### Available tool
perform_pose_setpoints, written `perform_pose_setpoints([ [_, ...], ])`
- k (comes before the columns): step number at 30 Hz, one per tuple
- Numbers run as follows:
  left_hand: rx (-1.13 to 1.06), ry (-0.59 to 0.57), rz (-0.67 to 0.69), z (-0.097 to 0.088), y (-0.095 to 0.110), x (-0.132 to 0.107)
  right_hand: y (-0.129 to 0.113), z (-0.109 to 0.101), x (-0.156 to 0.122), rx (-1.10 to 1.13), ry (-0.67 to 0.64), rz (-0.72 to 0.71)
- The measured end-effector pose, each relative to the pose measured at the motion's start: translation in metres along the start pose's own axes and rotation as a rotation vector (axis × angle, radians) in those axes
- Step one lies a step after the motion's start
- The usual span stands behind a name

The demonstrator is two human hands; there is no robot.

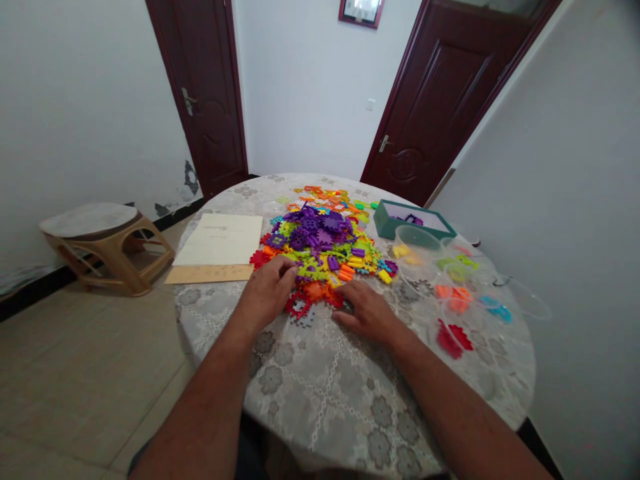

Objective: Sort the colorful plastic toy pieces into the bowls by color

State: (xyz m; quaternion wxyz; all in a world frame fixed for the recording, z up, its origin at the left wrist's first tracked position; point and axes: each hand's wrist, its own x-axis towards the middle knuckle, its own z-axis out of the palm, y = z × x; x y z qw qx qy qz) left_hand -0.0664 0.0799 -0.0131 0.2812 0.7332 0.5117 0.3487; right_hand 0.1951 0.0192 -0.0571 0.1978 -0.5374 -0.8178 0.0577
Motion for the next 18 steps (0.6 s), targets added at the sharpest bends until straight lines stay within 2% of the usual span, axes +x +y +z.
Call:
perform_pose_setpoints([
  [3,-0.010,0.025,-0.035,-0.003,-0.006,0.000,0.001,0.002,0.003,-0.031,-0.010,-0.011],
  [6,-0.012,0.005,-0.028,-0.002,-0.010,-0.001,0.008,-0.004,0.005,0.032,0.028,0.009],
  [9,-0.019,-0.046,-0.020,0.002,-0.012,-0.001,0.020,-0.009,0.005,0.193,0.071,0.155],
  [14,-0.161,-0.119,-0.124,0.008,-0.005,-0.002,0.037,-0.014,0.001,0.545,-0.020,0.493],
  [18,-0.278,-0.150,-0.157,0.011,-0.002,-0.002,0.038,-0.023,-0.002,0.583,-0.058,0.592],
])
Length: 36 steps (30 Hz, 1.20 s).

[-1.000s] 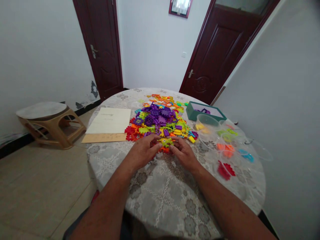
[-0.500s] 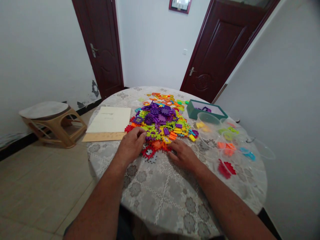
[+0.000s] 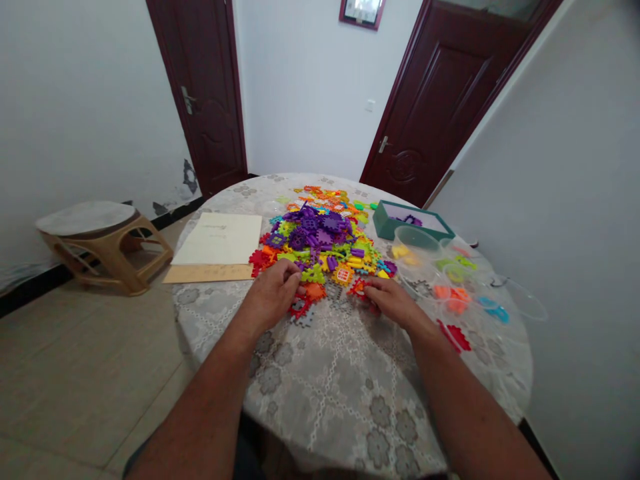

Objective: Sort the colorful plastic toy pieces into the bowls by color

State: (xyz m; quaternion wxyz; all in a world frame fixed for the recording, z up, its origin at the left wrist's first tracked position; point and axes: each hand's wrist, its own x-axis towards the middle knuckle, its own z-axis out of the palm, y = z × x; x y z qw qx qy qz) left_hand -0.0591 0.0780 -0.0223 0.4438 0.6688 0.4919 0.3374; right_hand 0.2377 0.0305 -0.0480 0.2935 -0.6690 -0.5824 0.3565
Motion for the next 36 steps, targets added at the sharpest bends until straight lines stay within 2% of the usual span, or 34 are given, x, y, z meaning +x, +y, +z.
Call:
perform_pose_setpoints([
  [3,-0.011,0.006,0.021,0.001,-0.002,0.001,-0.009,-0.006,-0.005,0.055,0.045,0.004],
  [6,-0.005,0.021,0.032,0.000,0.001,0.000,-0.016,-0.009,-0.008,0.143,0.093,-0.070],
  [10,0.034,0.037,0.031,-0.002,0.008,-0.003,-0.018,-0.005,-0.008,0.364,0.085,-0.158],
  [15,-0.016,0.012,0.037,0.003,0.005,-0.001,-0.027,0.017,-0.012,0.499,0.037,-0.245],
  [19,-0.110,-0.096,0.006,0.010,0.006,-0.002,-0.037,0.040,-0.017,0.530,-0.024,-0.290],
  [21,-0.122,-0.154,-0.010,0.013,0.010,-0.005,-0.038,0.047,-0.016,0.551,-0.047,-0.292],
  [26,-0.074,-0.186,-0.032,0.015,0.020,-0.006,-0.032,0.055,-0.009,0.535,-0.040,-0.247],
  [31,-0.072,-0.169,-0.058,0.017,0.018,-0.003,-0.028,0.058,-0.007,0.546,-0.037,-0.223],
  [36,-0.073,-0.158,-0.070,0.019,0.022,-0.004,-0.031,0.054,-0.008,0.549,-0.129,-0.179],
])
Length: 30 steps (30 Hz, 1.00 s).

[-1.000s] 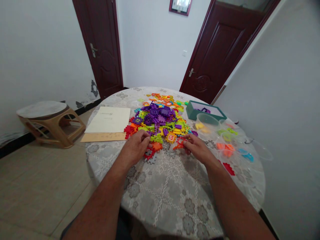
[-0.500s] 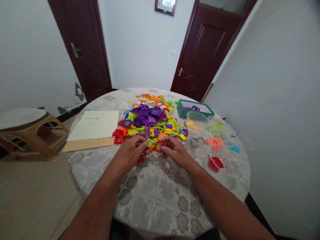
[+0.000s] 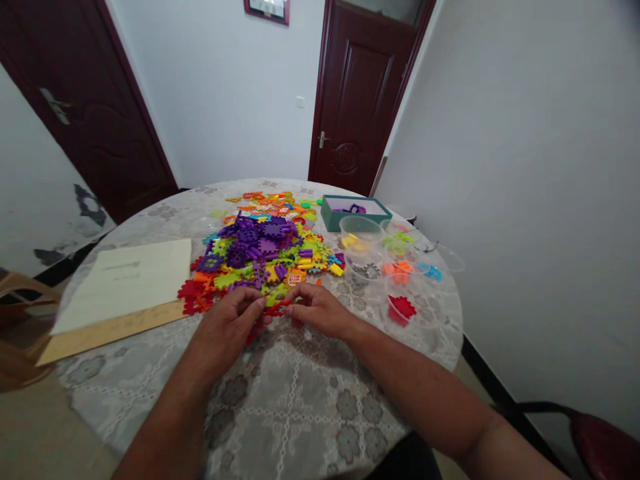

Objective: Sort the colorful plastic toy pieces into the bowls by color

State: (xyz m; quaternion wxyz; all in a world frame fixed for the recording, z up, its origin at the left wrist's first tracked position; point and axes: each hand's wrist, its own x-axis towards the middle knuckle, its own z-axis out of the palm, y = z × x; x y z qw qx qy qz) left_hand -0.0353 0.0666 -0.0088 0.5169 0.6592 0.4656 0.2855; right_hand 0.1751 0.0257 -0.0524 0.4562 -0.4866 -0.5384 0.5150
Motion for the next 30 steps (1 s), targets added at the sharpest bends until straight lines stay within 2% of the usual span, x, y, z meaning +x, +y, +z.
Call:
perform_pose_setpoints([
  [4,-0.005,0.035,0.034,0.007,0.008,-0.002,-0.006,-0.001,-0.003,0.050,0.015,-0.021],
  [10,-0.069,0.050,0.020,0.016,0.003,0.007,-0.010,-0.007,-0.004,0.081,0.077,-0.021],
  [13,-0.074,0.086,0.020,0.016,0.006,0.009,-0.024,-0.015,-0.009,-0.039,0.136,-0.055],
  [15,-0.096,0.109,0.032,0.014,0.010,0.008,-0.041,-0.024,-0.019,-0.205,0.188,-0.114],
  [19,-0.114,0.116,0.038,0.011,0.012,0.005,-0.078,-0.055,-0.055,-0.705,0.351,-0.276],
  [21,-0.117,0.096,0.030,0.010,0.010,0.004,-0.086,-0.077,-0.078,-0.922,0.435,-0.321],
  [23,-0.114,0.078,0.024,0.009,0.008,0.002,-0.082,-0.102,-0.100,-1.090,0.498,-0.306],
  [26,-0.086,0.065,0.033,0.007,0.005,-0.001,-0.062,-0.136,-0.128,-1.291,0.572,-0.185],
  [30,-0.028,0.051,0.070,0.002,0.003,-0.002,-0.037,-0.162,-0.151,-1.426,0.604,-0.031],
])
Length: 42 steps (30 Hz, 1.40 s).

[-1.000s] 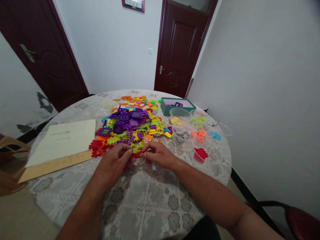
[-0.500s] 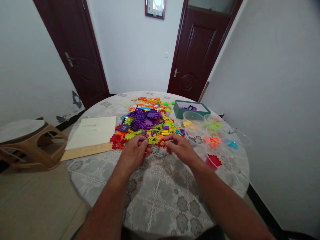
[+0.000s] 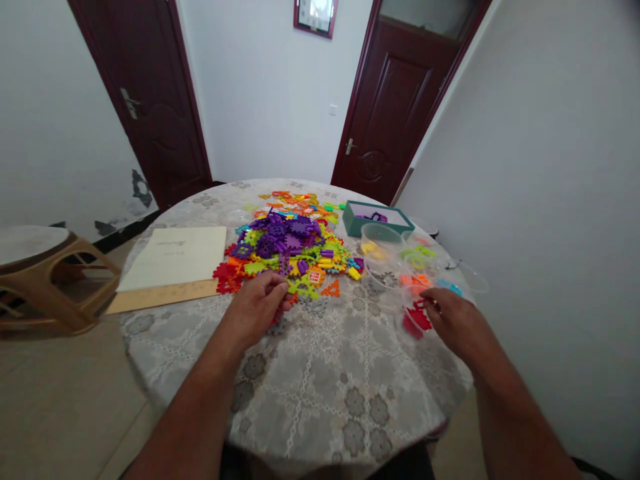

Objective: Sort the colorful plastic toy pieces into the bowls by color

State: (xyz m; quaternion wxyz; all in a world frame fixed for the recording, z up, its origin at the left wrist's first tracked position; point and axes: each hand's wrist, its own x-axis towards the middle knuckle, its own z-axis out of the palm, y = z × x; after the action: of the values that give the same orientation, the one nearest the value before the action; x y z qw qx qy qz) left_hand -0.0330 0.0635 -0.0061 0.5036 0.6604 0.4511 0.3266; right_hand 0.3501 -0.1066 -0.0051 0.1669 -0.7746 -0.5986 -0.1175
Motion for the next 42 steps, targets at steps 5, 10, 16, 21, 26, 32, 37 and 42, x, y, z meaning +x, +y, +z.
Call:
perform_pose_setpoints([
  [5,0.036,-0.056,0.009,0.001,0.008,0.000,-0.018,0.001,-0.008,0.100,-0.013,0.036],
  [10,-0.019,-0.194,0.020,0.006,0.018,-0.003,-0.086,0.002,-0.012,0.442,-0.020,-0.087],
  [16,-0.025,-0.442,0.099,0.020,0.019,-0.008,-0.147,0.005,-0.021,0.785,-0.164,-0.161],
  [21,-0.044,-0.508,0.116,0.035,0.022,-0.012,-0.144,-0.004,-0.018,0.802,-0.229,-0.187],
  [26,-0.057,-0.297,0.086,0.025,0.020,-0.004,-0.068,-0.026,0.034,0.522,-0.054,-0.159],
  [32,-0.310,0.259,-0.019,-0.024,0.002,0.022,0.053,-0.025,0.138,-0.005,0.061,0.215],
  [37,-0.573,0.434,-0.046,-0.050,0.001,0.026,0.090,-0.015,0.168,-0.083,0.056,0.345],
  [42,-0.599,0.430,-0.055,-0.052,0.001,0.033,0.062,-0.015,0.162,-0.078,0.131,0.245],
])
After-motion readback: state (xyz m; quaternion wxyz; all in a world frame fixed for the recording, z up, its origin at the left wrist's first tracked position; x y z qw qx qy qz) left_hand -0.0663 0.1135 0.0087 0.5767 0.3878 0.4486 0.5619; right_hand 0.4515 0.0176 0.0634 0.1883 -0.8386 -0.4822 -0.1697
